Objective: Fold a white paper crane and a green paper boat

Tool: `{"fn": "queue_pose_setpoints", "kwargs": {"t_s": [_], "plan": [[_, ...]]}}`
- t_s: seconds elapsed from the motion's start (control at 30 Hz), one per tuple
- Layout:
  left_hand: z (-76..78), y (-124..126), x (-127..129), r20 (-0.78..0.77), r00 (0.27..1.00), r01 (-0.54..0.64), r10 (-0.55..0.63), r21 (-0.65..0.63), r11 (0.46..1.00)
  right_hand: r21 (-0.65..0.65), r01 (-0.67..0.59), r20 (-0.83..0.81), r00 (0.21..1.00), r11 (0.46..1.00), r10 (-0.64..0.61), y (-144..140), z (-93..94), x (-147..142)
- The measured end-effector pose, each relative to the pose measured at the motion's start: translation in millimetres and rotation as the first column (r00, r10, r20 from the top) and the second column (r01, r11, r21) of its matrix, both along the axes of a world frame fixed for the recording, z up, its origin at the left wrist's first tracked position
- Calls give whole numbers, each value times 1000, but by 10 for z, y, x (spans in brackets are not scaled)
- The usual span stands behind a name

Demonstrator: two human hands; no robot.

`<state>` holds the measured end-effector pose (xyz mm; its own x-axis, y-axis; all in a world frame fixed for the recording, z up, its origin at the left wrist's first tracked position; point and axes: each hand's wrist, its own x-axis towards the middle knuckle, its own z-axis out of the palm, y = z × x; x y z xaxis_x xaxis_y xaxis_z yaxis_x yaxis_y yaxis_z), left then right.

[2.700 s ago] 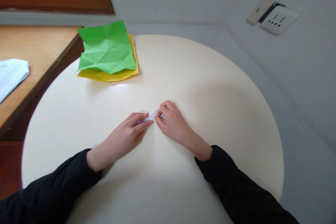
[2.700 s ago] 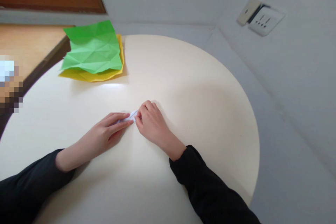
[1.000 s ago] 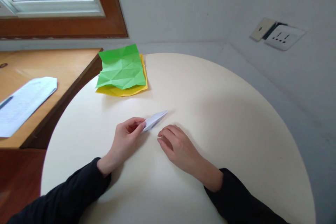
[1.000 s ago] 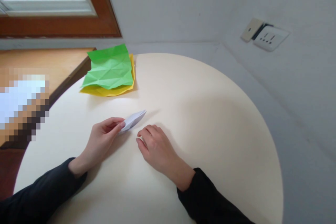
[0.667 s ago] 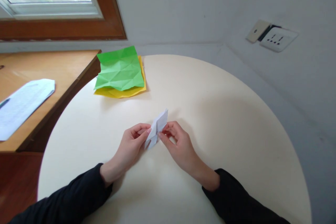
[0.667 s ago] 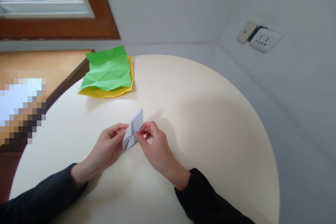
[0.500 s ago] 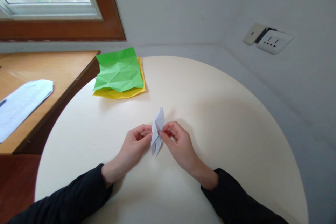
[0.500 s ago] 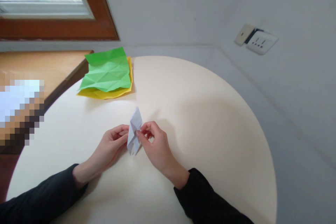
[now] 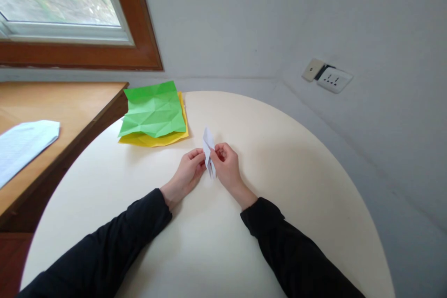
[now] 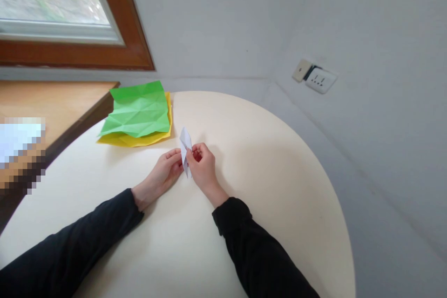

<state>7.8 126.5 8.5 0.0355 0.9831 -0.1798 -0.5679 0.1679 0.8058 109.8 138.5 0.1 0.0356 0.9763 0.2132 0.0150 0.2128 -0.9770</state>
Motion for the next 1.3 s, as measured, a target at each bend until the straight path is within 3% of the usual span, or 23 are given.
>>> {"fn": "queue_pose_setpoints", "kwargs": {"t_s": [0.2, 0.47, 0.93, 1.3], "plan": [[-2, 46, 3, -45, 997, -55, 56, 25, 998, 101, 3, 8, 1000, 995, -4, -31, -37, 6], [2, 36, 1, -77, 995, -52, 56, 42, 998, 264, 1, 213, 975, 965, -59, -85, 29, 36], [-16, 17, -3, -86, 993, -68, 81, 141, 988, 152, -18, 199, 980, 988, -13, -112, 18, 16], [0, 10, -19, -61, 996, -61, 66, 73, 995, 70, 26, 87, 996, 997, -32, -68, -14, 53]]}}
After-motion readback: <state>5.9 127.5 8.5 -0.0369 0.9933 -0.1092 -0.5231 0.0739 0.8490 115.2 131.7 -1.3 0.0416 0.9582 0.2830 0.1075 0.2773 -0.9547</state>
